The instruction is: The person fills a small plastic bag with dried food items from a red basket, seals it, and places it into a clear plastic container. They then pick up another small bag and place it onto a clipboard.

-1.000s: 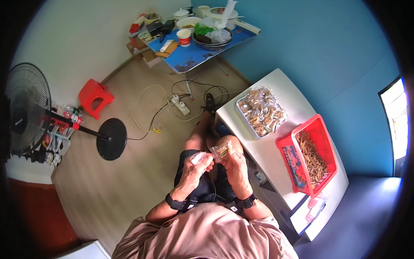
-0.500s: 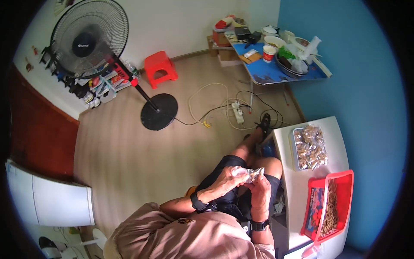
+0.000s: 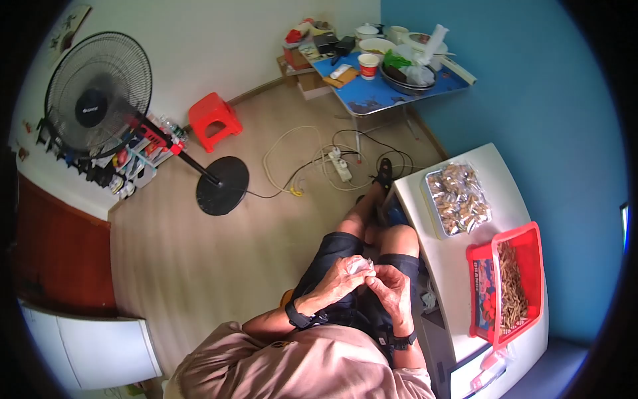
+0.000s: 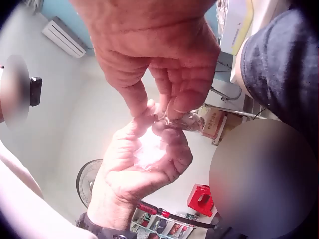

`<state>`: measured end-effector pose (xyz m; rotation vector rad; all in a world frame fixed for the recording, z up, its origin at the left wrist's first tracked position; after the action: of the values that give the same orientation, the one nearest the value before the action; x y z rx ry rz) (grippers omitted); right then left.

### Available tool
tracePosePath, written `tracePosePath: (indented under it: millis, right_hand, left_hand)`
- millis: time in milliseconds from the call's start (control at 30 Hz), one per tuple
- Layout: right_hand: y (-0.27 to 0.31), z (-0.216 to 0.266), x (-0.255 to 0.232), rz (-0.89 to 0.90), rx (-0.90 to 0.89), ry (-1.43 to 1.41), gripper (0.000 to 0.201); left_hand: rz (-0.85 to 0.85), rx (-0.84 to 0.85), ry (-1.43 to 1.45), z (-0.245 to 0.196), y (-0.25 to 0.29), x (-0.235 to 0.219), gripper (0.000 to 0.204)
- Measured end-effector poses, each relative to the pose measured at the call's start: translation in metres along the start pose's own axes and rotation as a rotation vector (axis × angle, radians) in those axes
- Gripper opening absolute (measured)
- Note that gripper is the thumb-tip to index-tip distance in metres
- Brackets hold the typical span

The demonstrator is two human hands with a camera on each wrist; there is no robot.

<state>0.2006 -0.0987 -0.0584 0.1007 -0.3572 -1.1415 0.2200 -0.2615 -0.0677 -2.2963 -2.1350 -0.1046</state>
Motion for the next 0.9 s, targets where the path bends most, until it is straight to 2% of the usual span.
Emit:
tracePosePath:
  millis: [33, 100, 233, 367, 500, 633, 733, 800, 833, 900]
  right_hand:
    - [0.001, 0.0, -0.002, 0.017, -0.013, -0.026, 0.026]
    - [0.004, -0.001, -0.008, 0.005, 0.041, 0.032, 0.025]
    - [0.007, 0.01, -0.011, 0.018, 0.163, 0.096, 0.021]
    - [0.009, 0.012, -0.014, 0.046, 0.187, 0.073, 0.02]
    - [0.012, 0.004, -0.02, -0.013, 0.21, 0.08, 0.011]
    - [0.016, 0.008, -0.024, -0.057, 0.208, 0.071, 0.009]
    - [0.022, 0.012, -0.028, -0.146, 0.219, 0.094, 0.007]
    - [0.027, 0.012, -0.035, -0.212, 0.214, 0.025, 0.006]
    - [0.029, 0.013, -0.036, -0.219, 0.211, 0.024, 0.006]
    - [0.033, 0.015, -0.042, -0.291, 0.197, 0.027, 0.005]
  left_hand:
    - [0.019, -0.002, 0.005, -0.001, 0.0, 0.0, 0.016]
    - [0.095, -0.206, 0.17, -0.003, 0.001, -0.001, 0.019]
    - [0.157, -0.203, 0.199, -0.006, 0.001, -0.003, 0.024]
    - [0.178, -0.27, 0.337, -0.002, 0.002, -0.001, 0.028]
    - [0.193, -0.366, 0.29, -0.004, -0.001, 0.003, 0.029]
    - [0.242, -0.332, 0.265, -0.004, -0.004, 0.012, 0.03]
    - [0.237, -0.27, 0.216, -0.002, -0.006, 0.019, 0.026]
    - [0.138, -0.029, -0.178, 0.005, -0.008, 0.023, 0.019]
    - [0.145, -0.026, -0.178, 0.008, -0.009, 0.025, 0.019]
    - [0.024, 0.342, -0.591, 0.003, -0.012, 0.031, 0.013]
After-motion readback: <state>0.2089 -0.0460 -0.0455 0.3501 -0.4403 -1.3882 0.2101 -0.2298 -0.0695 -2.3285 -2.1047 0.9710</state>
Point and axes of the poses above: each hand's wrist, its own y-axis away from the middle knuckle, its own x-axis out of the palm, z = x × y, the point moved 1 cm from there along -y, towards the middle knuckle, and after that the axes turned 4 degrees about x, right-handed, at the moved point
